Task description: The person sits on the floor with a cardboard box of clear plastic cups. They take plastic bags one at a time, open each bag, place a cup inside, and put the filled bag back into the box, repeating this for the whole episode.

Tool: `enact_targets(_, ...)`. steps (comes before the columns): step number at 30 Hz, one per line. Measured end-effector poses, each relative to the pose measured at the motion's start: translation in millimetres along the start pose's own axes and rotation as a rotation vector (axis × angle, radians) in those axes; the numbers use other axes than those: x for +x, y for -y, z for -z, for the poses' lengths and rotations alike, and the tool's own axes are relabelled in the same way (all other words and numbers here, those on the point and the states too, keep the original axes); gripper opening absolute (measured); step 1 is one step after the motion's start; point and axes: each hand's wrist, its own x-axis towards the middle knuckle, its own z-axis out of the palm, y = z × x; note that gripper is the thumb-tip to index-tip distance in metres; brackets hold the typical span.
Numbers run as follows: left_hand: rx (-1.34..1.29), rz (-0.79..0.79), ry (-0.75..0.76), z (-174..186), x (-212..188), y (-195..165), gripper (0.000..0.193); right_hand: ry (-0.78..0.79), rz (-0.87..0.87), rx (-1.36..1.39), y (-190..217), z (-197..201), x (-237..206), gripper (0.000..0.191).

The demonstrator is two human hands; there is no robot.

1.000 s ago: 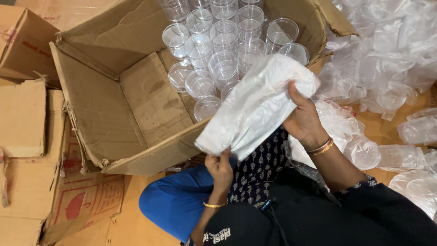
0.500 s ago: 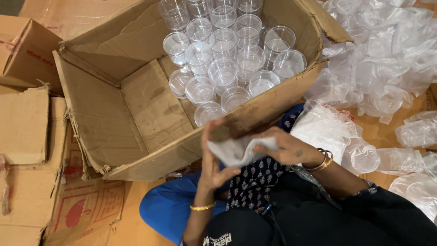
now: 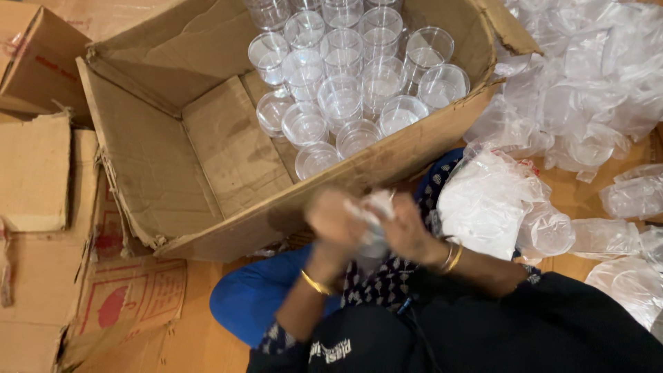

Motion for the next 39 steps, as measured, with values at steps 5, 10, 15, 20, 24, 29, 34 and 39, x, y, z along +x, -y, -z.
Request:
enact_targets(5, -0.074, -0.234, -0.008, -7, 5, -19, 0.020, -0.145, -0.200, 0.214, -7, -3, 7, 0.025)
enact_targets(10, 0.073, 0.047, -0.095, -10, 7, -6, 0.026, -0.116, -0.101, 0.183, -14, -23, 1, 0.024)
enact_targets(15, -0.003, -0.253, -0.014, -15, 0, -5, 0.025, -0.073, -0.118, -0.142, -27, -21, 4, 0.025)
enact_targets(20, 0.042, 0.192, -0.164, -13, 4, 1, 0.033, -0.139, -0.059, 0.515, -6, -20, 9, 0.014)
enact_targets(24, -0.003, -0.193, -0.048, -16, 4, -11, 0.023, -0.182, -0.189, 0.314, 12, -16, 20, 0.016)
enact_targets(29, -0.063, 0.184, -0.152, -6, 15, -18, 0.030, -0.248, -0.041, 0.418, 27, -5, 40, 0.018)
enact_targets(34, -0.222, -0.014, -0.051, 0, 19, -27, 0.018, -0.217, -0.232, 0.680, 27, -2, 38, 0.023)
enact_targets(39, -0.071, -0.121, -0.146, -6, 20, -19, 0.025, -0.222, -0.071, 0.335, 12, -19, 16, 0.022)
